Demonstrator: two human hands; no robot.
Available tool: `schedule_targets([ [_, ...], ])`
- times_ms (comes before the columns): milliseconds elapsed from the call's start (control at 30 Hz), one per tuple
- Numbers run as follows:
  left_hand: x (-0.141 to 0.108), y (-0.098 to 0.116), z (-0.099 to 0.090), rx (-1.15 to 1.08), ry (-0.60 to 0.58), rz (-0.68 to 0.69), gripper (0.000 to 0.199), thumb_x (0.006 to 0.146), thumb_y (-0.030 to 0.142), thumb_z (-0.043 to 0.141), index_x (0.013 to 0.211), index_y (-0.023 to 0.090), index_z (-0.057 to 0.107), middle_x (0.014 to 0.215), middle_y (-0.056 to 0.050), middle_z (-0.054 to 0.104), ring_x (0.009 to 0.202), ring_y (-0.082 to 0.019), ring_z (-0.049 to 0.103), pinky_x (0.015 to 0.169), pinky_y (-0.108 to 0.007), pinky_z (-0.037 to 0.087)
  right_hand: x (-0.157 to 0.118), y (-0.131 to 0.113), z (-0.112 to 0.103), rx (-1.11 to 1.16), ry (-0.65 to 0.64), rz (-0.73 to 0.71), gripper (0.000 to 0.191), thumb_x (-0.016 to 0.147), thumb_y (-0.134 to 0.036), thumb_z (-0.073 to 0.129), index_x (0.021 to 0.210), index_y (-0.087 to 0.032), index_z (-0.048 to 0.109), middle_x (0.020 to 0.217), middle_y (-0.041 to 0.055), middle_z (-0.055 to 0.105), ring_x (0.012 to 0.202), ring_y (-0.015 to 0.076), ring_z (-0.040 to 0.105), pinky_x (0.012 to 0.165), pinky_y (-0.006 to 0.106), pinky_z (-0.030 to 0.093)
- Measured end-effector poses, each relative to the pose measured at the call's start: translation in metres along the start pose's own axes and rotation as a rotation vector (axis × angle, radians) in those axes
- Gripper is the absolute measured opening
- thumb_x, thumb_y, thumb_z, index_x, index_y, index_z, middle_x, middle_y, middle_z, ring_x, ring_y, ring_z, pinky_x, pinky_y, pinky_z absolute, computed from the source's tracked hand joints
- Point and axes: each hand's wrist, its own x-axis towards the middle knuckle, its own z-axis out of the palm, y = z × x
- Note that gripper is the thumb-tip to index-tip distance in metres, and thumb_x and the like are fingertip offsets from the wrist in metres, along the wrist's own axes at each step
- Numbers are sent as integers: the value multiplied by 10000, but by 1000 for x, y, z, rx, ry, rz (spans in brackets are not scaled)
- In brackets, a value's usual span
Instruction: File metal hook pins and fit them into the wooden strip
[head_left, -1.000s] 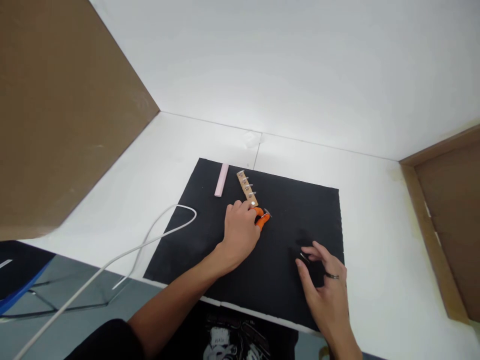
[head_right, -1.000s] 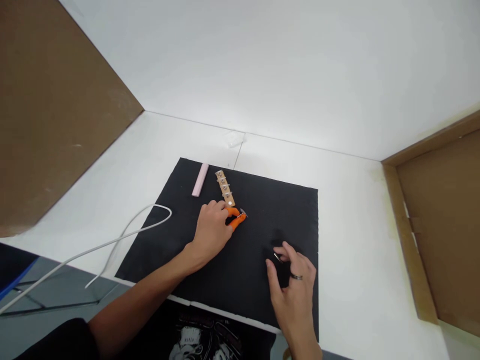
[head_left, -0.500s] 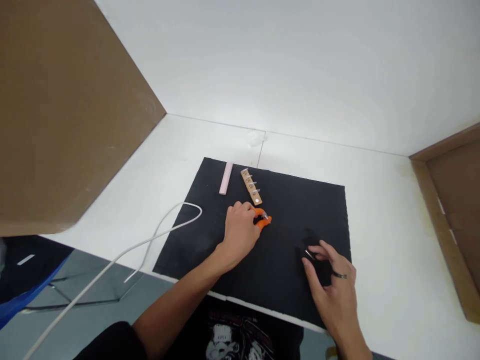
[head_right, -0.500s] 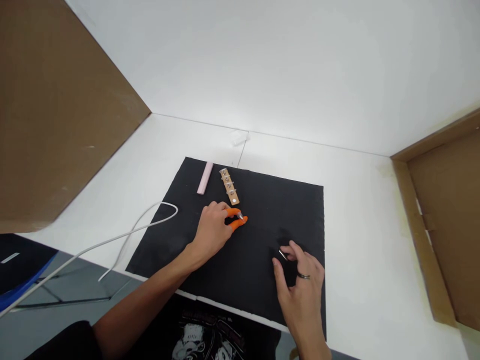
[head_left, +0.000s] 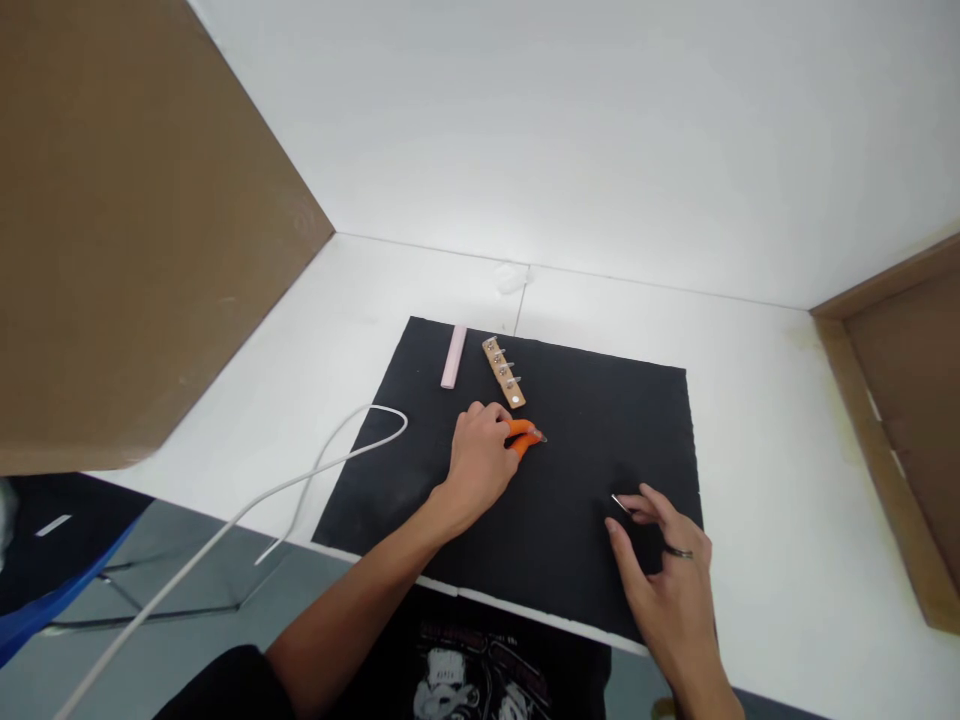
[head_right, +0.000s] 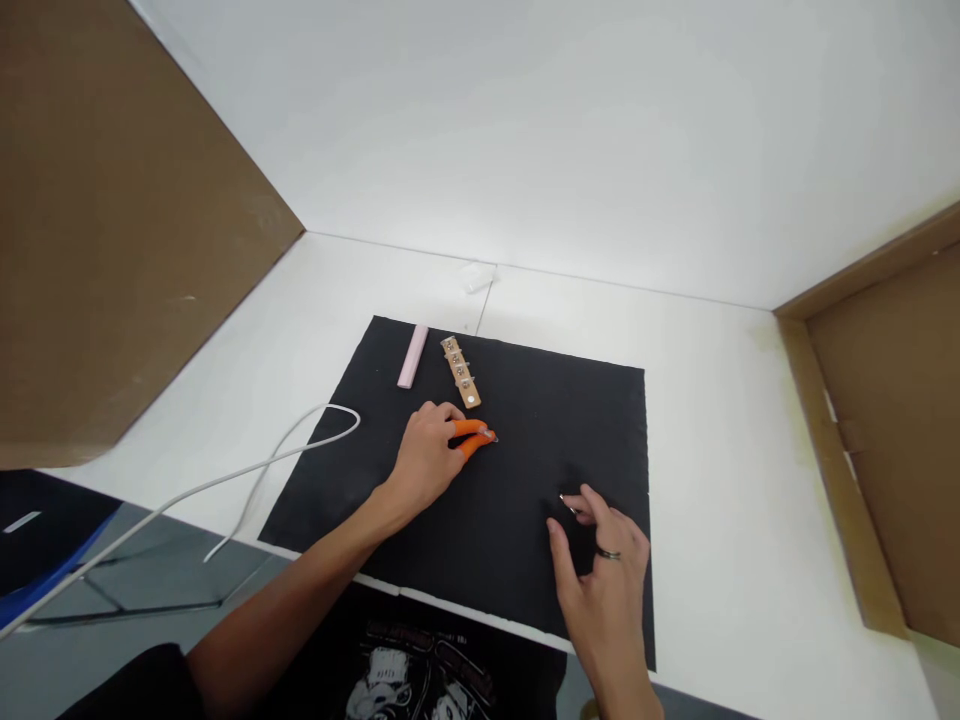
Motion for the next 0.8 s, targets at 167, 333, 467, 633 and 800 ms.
schedule_targets([
  [167, 1, -3, -1, -34, 11, -6, 87, 938, 346, 831, 994, 297, 877, 959, -43, 737, 915, -233, 600, 819, -394, 463, -2, -6, 3, 1, -10, 1, 434, 1048, -500, 603, 1410, -264, 564, 1137, 63, 779, 957, 248, 693, 1012, 486, 457],
  [333, 1, -4, 0, -63, 22, -24, 131, 926, 384, 840, 966, 261, 862, 966, -44, 746, 922, -232, 624, 851, -406, 505, -1, -9, 4, -1, -7, -15, 445, 1050, -537, 592, 1397, -260, 574, 1108, 57, 786, 937, 246, 694, 997, 481, 449],
  [467, -2, -7, 4, -68, 9, -36, 222, 1005, 401, 745, 1082, 197, 786, 1079, -64, 751, 998, -228, 690, 928, -432, 583, 0, -11, 4, -3, -2, -14, 451, 1049, -544, 589, 1399, -260, 575, 1109, 60, 785, 937, 254, 694, 993, 488, 448],
  [633, -3, -11, 9, -88, 2, -30, 318, 1059, 372, 669, 1312, 180, 676, 1338, -119, 695, 1124, -246, 716, 967, -459, 630, 0, -14, 4, -2, 10, -24, 473, 1046, -537, 605, 1414, -243, 567, 1103, 72, 783, 922, 252, 690, 984, 484, 457],
  [800, -9, -14, 2, -161, 92, -13, 193, 991, 369, 763, 1056, 189, 780, 1052, -64, 753, 956, -216, 694, 892, -412, 607, -3, -21, 8, 7, -18, -52, 445, 1055, -511, 599, 1411, -246, 564, 1095, 63, 777, 916, 237, 679, 951, 452, 465],
])
